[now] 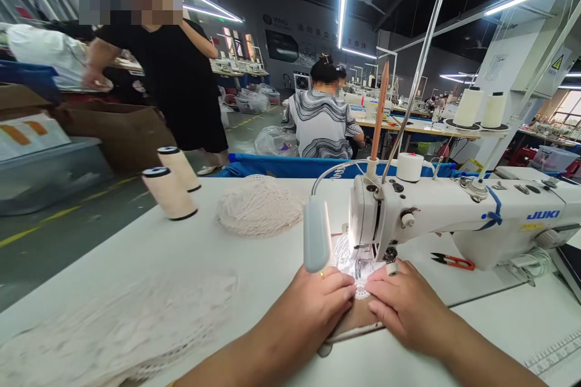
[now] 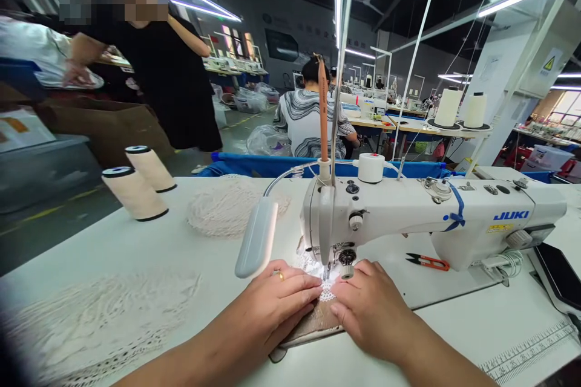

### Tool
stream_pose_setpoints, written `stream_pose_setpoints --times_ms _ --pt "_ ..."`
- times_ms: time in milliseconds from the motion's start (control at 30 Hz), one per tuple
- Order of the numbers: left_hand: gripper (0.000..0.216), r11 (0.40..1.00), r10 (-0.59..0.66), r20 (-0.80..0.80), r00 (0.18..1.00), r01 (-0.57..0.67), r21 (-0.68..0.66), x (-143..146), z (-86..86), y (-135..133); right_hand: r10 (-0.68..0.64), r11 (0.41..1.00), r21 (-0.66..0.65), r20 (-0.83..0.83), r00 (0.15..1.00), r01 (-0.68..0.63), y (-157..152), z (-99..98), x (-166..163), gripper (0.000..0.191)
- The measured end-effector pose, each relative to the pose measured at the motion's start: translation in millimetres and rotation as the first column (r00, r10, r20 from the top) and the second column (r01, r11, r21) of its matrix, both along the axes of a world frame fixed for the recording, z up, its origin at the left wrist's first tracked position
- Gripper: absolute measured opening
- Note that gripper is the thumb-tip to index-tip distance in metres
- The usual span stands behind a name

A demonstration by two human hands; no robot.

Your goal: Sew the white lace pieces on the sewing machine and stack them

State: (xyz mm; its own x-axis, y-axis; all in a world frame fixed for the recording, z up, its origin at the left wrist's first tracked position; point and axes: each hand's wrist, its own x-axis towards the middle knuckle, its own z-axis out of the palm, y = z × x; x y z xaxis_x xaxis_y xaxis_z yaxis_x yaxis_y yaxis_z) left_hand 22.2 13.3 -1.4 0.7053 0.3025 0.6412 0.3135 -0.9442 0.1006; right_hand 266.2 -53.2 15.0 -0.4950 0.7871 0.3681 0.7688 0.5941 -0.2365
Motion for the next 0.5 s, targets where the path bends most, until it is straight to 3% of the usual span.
stream_pose_setpoints --times_ms 233,500 --pt "0.033 1.000 0.005 -0.059 0.998 -0.006 -0.020 2 18.4 5 -0.050 0.999 0.003 -0.009 0.999 0.050 3 3.2 -3 0.004" --pt "0.031 0.996 0.077 -0.126 0.989 -0.081 -0.032 -3 23.0 8 -0.076 0.996 -0.058 -0.057 0.996 0.072 4 3.1 -2 0.024"
